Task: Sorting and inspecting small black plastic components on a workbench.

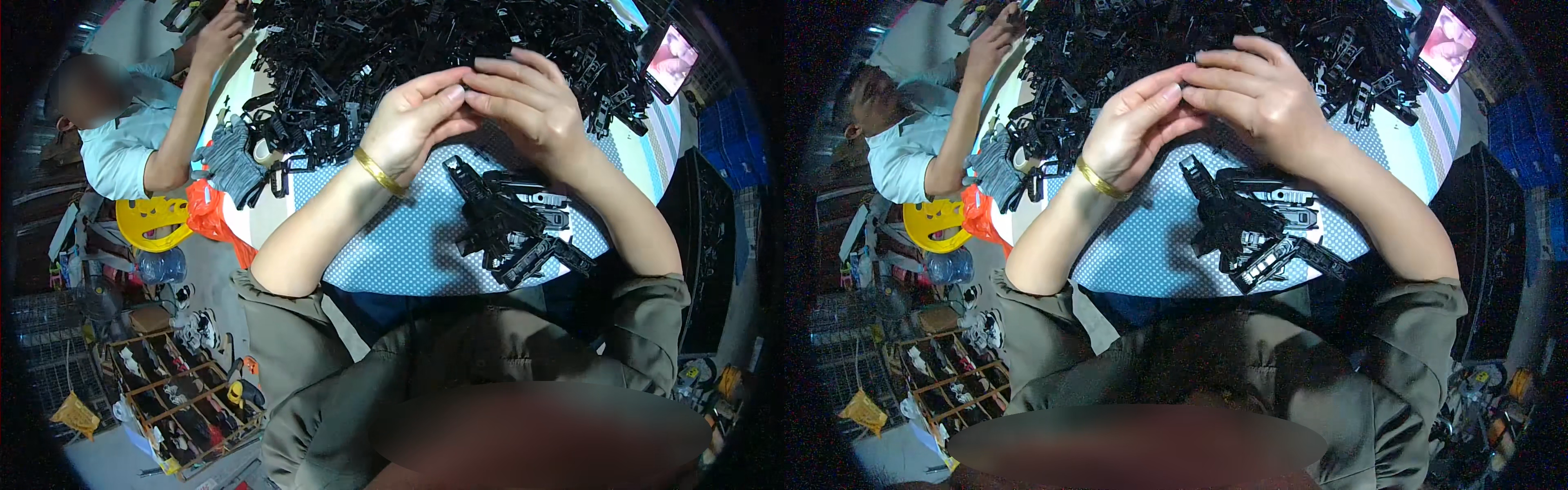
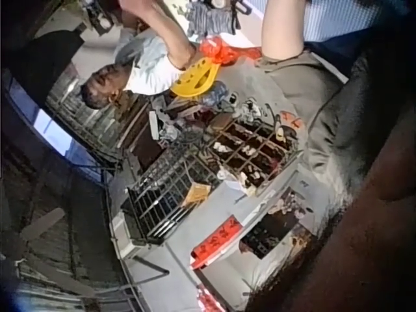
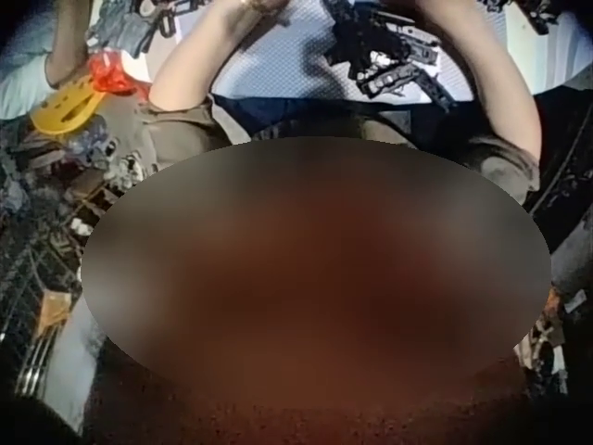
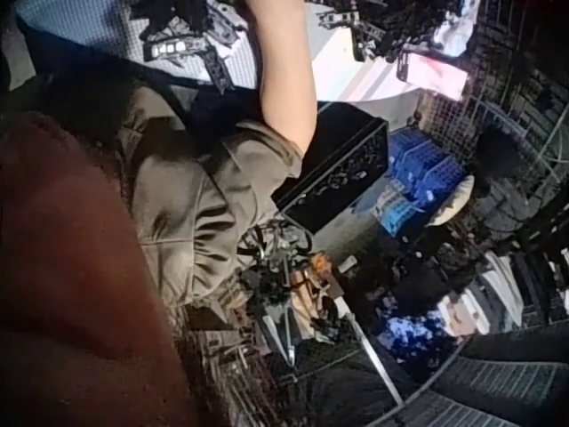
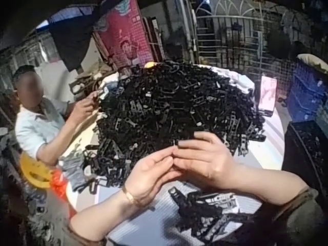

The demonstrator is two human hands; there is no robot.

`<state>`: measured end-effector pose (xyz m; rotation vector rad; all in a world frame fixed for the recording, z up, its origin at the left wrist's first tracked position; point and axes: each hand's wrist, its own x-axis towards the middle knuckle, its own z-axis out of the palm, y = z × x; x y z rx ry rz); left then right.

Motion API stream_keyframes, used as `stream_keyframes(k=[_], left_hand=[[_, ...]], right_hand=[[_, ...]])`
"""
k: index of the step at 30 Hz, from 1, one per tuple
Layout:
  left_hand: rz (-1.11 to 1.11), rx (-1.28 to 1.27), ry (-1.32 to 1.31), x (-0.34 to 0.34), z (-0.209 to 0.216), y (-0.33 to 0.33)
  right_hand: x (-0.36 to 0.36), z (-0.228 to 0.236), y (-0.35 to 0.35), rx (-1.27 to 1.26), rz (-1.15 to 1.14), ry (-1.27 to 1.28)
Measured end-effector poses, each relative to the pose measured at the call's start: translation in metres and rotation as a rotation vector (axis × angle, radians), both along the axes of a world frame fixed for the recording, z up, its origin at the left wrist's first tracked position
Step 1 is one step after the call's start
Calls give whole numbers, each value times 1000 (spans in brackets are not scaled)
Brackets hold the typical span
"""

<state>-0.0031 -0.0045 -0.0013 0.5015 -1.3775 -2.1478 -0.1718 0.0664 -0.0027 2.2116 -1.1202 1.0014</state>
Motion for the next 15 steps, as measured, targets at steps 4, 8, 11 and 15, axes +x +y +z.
stream_keyframes(k=[4, 8, 11, 15], left_hand=[[19, -103, 55, 1, 9, -10], [324, -172, 60, 11, 17, -30], [323, -66, 58, 10, 8, -39], [294, -60, 5, 9, 7, -34]], right_hand=[[-2, 0, -6, -19, -24, -91], [1, -7, -14, 104, -33, -298], [14, -17, -21, 292, 102, -89], [20, -19, -20, 376, 59, -65]])
